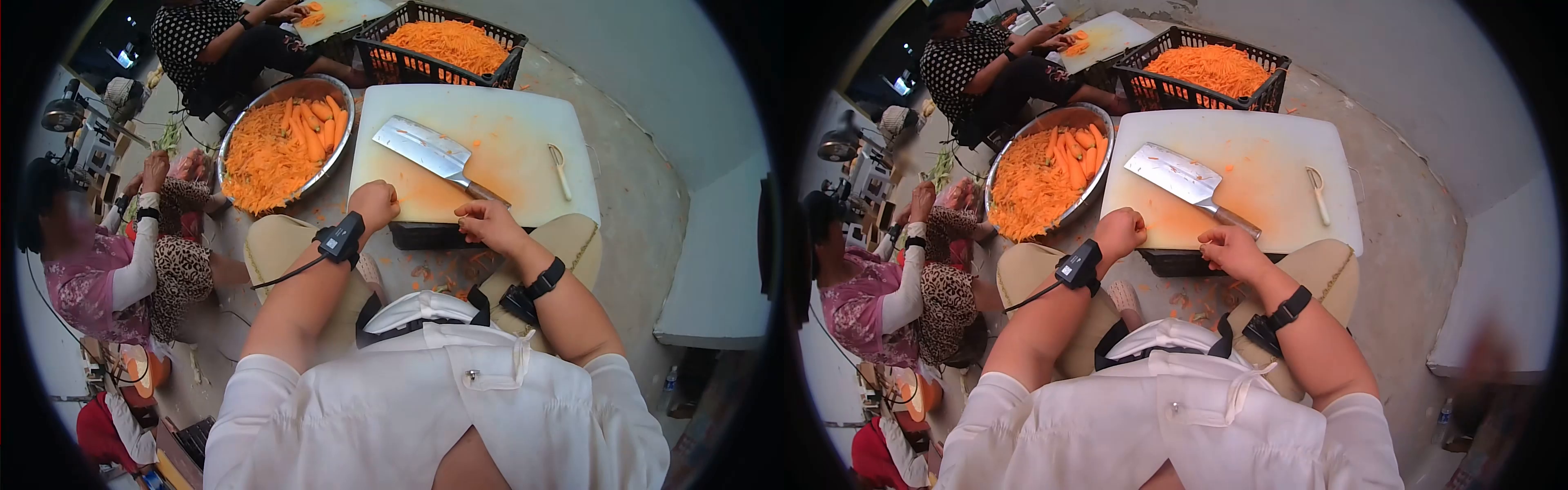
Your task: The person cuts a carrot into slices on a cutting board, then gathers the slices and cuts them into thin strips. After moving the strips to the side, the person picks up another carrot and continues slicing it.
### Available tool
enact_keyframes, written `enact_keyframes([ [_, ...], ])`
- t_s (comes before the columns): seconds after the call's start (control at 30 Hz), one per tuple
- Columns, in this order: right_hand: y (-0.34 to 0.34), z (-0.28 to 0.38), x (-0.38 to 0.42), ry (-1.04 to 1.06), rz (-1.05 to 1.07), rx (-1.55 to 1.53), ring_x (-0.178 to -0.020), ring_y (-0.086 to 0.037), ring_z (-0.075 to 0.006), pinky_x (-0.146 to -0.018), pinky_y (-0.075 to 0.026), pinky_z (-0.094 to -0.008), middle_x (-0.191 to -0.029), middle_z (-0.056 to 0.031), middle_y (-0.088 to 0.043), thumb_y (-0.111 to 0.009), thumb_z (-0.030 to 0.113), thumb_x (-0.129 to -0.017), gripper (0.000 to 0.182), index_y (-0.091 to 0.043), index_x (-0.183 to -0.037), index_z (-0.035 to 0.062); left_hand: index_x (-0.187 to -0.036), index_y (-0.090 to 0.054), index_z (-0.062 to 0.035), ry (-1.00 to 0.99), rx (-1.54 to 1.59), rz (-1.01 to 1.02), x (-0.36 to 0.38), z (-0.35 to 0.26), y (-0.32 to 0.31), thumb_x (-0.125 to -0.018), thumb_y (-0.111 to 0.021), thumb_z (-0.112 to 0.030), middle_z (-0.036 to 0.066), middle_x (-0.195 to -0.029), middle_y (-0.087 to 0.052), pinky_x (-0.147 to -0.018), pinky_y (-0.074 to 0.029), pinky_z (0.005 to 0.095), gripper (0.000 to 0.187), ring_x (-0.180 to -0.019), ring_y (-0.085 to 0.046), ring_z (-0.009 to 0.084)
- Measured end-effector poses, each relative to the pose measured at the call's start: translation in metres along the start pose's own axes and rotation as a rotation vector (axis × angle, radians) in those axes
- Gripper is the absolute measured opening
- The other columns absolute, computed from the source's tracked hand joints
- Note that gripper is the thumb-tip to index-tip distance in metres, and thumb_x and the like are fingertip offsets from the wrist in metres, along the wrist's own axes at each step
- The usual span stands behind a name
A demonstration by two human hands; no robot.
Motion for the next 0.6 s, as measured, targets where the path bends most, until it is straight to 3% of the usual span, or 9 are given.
enact_keyframes([
  [0.17,-0.005,-0.003,-0.001,-0.008,0.046,-0.024,-0.065,-0.058,-0.0099,-0.059,-0.05,-0.0224,-0.08,-0.0062,-0.061,-0.058,0.008,-0.084,0.023,-0.058,-0.104,-0.0035,-0.07,-0.063,-0.0061,0.022,0.023,-0.037,0.005,0.0,-0.002,-0.07,-0.058,-0.014,0.011,-0.078,-0.061,-0.067,-0.048,0.0367,0.009,-0.075,-0.059,0.0284],
  [0.33,-0.007,-0.004,-0.004,0.003,0.08,-0.021,-0.064,-0.057,-0.0098,-0.059,-0.05,-0.0227,-0.079,-0.0057,-0.061,-0.058,0.008,-0.084,0.024,-0.058,-0.104,-0.0037,-0.067,-0.061,-0.0081,-0.068,-0.095,-0.167,0.011,-0.007,-0.003,-0.069,-0.058,-0.012,0.008,-0.073,-0.058,-0.066,-0.048,0.0364,0.005,-0.073,-0.058,0.0267],
  [0.6,-0.008,-0.009,-0.008,-0.004,0.065,0.003,-0.065,-0.058,-0.0103,-0.059,-0.05,-0.0234,-0.079,-0.0063,-0.061,-0.058,0.009,-0.084,0.023,-0.059,-0.103,-0.0033,-0.066,-0.057,-0.006,-0.226,-0.204,-0.215,0.011,-0.011,-0.007,-0.067,-0.058,-0.01,0.009,-0.07,-0.056,-0.062,-0.048,0.0379,0.004,-0.069,-0.058,0.0276],
])
Point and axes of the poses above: each hand's wrist, its own x-axis away from the middle knuckle, its own y-axis out of the back of the hand, z = x × y, the point moved 3 cm from there along -x, towards the middle knuckle
